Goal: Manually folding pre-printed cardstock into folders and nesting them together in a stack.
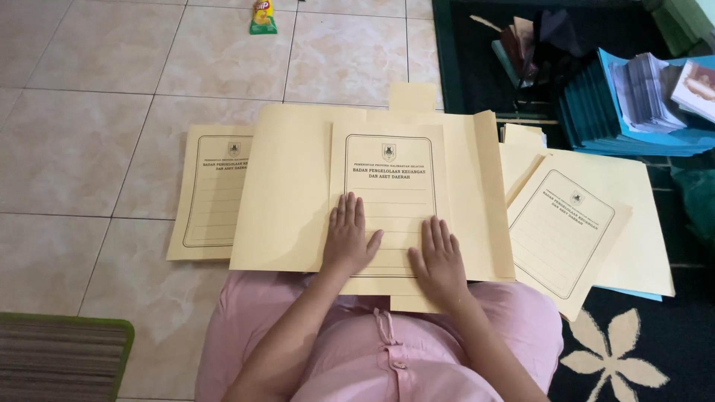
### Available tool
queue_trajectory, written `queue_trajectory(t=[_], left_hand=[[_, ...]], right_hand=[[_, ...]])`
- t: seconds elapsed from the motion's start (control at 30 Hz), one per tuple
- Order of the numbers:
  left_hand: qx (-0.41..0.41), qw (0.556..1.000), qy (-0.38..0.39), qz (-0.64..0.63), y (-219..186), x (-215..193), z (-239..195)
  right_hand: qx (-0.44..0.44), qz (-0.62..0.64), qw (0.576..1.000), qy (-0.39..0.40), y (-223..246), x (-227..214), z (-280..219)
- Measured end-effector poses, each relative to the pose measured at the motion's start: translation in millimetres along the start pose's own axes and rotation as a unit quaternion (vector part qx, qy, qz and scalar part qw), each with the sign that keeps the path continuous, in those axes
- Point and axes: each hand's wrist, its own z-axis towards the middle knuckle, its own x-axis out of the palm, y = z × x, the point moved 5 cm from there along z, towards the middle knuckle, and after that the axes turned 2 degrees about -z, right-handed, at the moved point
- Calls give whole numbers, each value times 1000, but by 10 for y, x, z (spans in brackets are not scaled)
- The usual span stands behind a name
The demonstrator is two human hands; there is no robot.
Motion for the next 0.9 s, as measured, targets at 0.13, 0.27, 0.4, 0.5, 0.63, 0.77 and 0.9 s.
queue_trajectory(t=[0.13, 0.27, 0.4, 0.5, 0.63, 0.77, 0.9], left_hand=[[2, 1000, -3, 7, -7, 14, 8], [-4, 1000, 0, -8, -8, -30, -7], [-5, 1000, 6, -18, -8, -40, -17], [-7, 1000, 9, -29, 4, -34, 0], [-7, 999, 7, -31, 14, -16, 15], [-1, 1000, -5, -23, 12, -17, 6], [0, 1000, -1, -12, -1, -1, -6]], right_hand=[[9, -2, 1000, 15, -68, 63, 201], [6, -7, 1000, -24, -146, -15, 1125], [23, -22, 997, -65, -327, -7, 1978], [28, -42, 996, -73, -351, 9, 2054], [18, -1, 998, -55, -228, 21, 1422], [25, -8, 999, -33, -82, 17, 600], [49, -8, 999, -8, -153, 123, 438]])
